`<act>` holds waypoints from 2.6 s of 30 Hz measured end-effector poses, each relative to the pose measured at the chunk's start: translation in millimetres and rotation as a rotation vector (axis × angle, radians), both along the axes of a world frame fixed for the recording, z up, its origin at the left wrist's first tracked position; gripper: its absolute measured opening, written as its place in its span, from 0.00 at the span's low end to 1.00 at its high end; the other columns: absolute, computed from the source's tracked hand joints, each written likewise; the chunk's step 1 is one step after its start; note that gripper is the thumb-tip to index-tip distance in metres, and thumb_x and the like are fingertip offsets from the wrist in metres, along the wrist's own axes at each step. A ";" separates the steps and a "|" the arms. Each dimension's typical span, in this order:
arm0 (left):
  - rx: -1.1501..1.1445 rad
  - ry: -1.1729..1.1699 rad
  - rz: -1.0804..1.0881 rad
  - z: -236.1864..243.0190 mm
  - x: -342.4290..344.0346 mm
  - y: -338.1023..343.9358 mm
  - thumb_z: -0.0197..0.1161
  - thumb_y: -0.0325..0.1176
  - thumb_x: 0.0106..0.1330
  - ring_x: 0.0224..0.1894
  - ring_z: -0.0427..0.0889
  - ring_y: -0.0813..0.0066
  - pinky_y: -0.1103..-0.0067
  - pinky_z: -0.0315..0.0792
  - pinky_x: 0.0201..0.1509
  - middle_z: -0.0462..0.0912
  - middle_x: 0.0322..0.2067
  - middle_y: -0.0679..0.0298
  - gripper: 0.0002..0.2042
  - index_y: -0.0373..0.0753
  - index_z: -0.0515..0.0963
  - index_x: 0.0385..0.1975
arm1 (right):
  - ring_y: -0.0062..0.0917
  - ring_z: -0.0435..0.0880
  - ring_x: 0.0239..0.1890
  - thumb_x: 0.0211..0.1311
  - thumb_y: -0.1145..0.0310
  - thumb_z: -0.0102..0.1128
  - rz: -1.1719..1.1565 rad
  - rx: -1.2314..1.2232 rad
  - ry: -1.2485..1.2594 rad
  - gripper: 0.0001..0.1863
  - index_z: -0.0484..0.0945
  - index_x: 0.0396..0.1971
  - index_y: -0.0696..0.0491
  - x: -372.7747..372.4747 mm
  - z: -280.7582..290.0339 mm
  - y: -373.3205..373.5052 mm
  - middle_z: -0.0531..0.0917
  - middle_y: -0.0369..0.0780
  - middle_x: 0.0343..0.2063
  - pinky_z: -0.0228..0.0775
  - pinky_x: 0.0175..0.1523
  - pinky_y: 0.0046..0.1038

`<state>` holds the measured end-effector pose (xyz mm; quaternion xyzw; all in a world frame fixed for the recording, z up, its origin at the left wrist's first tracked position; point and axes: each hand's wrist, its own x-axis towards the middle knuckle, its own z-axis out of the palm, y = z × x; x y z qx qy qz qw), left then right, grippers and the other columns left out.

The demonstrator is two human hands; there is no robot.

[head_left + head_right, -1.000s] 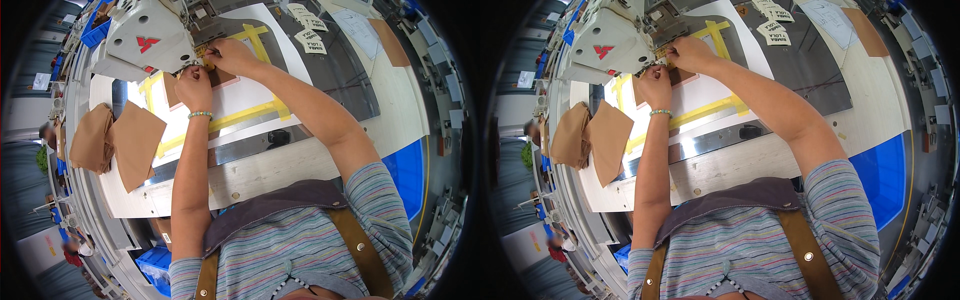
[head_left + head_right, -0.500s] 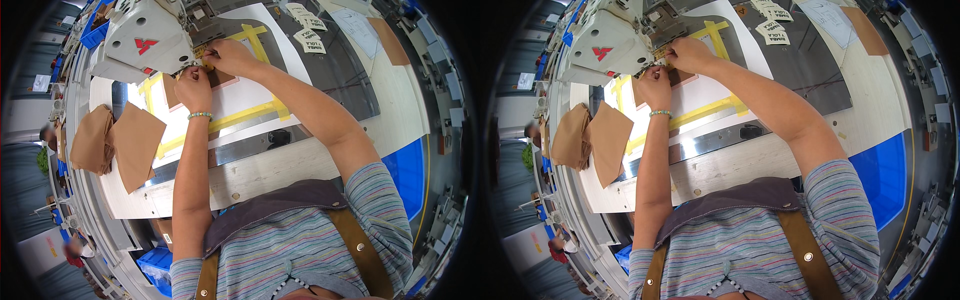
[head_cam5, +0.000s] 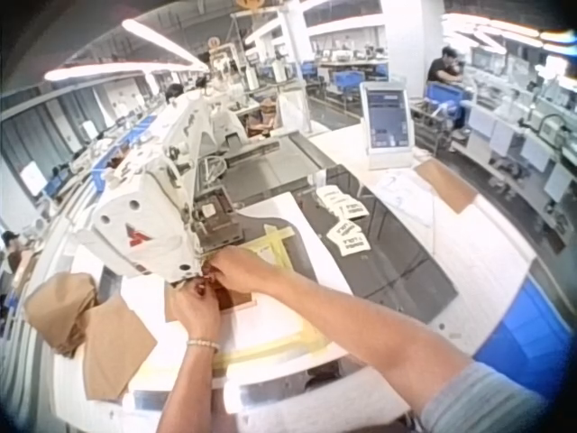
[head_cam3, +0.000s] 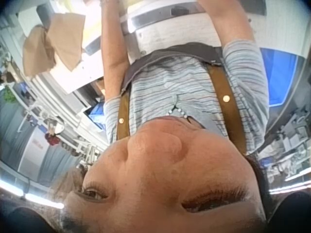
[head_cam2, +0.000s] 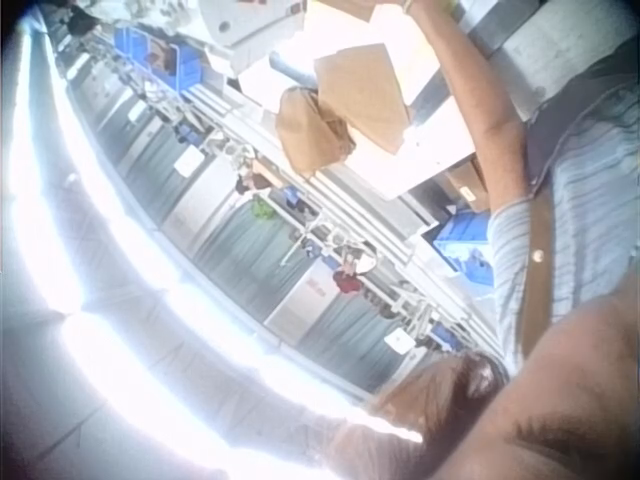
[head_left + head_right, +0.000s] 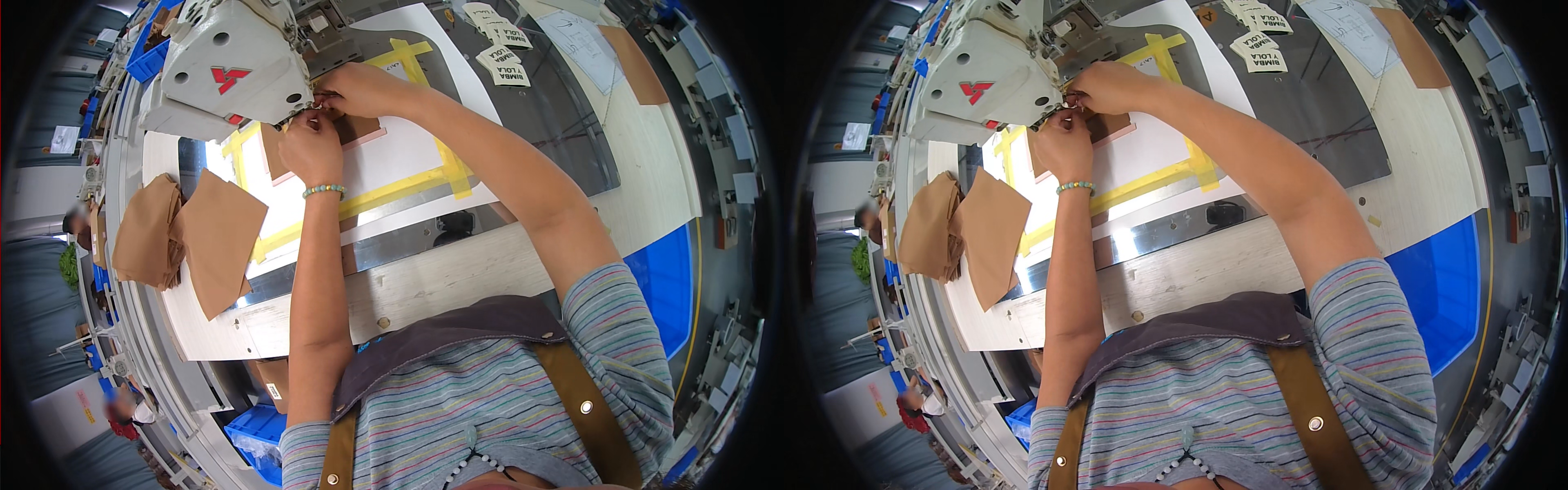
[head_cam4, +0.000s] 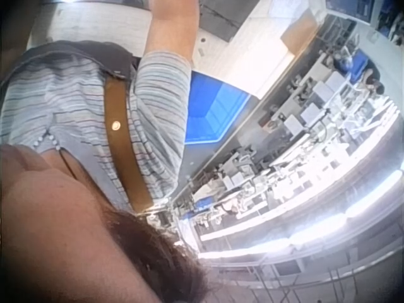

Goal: Sew labels onto leather pieces using an industrial sewing machine.

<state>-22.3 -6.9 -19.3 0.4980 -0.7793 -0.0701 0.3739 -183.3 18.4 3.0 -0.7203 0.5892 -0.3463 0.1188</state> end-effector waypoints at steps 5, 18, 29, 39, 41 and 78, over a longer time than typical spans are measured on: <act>0.012 0.006 0.000 0.7 -0.7 0.1 0.68 0.37 0.63 0.23 0.86 0.62 0.69 0.76 0.32 0.86 0.18 0.59 0.09 0.39 0.90 0.31 | 0.47 0.84 0.43 0.63 0.66 0.63 0.022 0.041 0.066 0.10 0.86 0.41 0.53 -4.1 3.7 -8.5 0.88 0.47 0.36 0.76 0.49 0.43; 0.070 0.043 -0.011 1.5 -0.4 0.5 0.67 0.35 0.63 0.21 0.85 0.66 0.71 0.76 0.33 0.85 0.17 0.61 0.08 0.39 0.89 0.30 | 0.45 0.85 0.43 0.64 0.65 0.64 0.108 0.000 0.005 0.08 0.85 0.39 0.51 -13.0 -2.2 -12.5 0.88 0.44 0.37 0.75 0.49 0.41; 0.061 0.050 -0.021 3.1 -0.4 1.7 0.68 0.35 0.62 0.24 0.86 0.60 0.68 0.77 0.33 0.86 0.20 0.59 0.08 0.39 0.89 0.29 | 0.45 0.84 0.44 0.67 0.66 0.61 0.103 -0.006 0.064 0.08 0.84 0.41 0.50 -11.3 -5.0 -14.6 0.88 0.44 0.39 0.76 0.49 0.42; 0.071 0.015 -0.109 12.6 11.2 11.2 0.69 0.35 0.61 0.29 0.87 0.59 0.67 0.79 0.36 0.89 0.31 0.59 0.09 0.39 0.88 0.38 | 0.45 0.84 0.46 0.69 0.66 0.57 0.017 -0.051 0.165 0.11 0.80 0.48 0.51 -0.7 -11.4 -7.6 0.83 0.42 0.46 0.77 0.49 0.43; -0.009 -0.015 -0.135 14.2 16.0 16.8 0.69 0.34 0.61 0.28 0.86 0.60 0.68 0.79 0.36 0.89 0.35 0.59 0.10 0.39 0.87 0.40 | 0.45 0.84 0.47 0.69 0.66 0.56 -0.003 -0.054 0.146 0.11 0.80 0.47 0.52 -4.5 -12.2 -5.2 0.83 0.41 0.47 0.77 0.49 0.44; -0.346 -0.138 -0.228 12.8 45.1 -4.6 0.67 0.32 0.65 0.29 0.85 0.63 0.71 0.77 0.29 0.85 0.31 0.67 0.03 0.43 0.86 0.32 | 0.44 0.85 0.35 0.59 0.59 0.65 -0.078 -0.097 0.026 0.11 0.89 0.34 0.50 7.6 -5.8 -1.0 0.87 0.45 0.30 0.78 0.44 0.41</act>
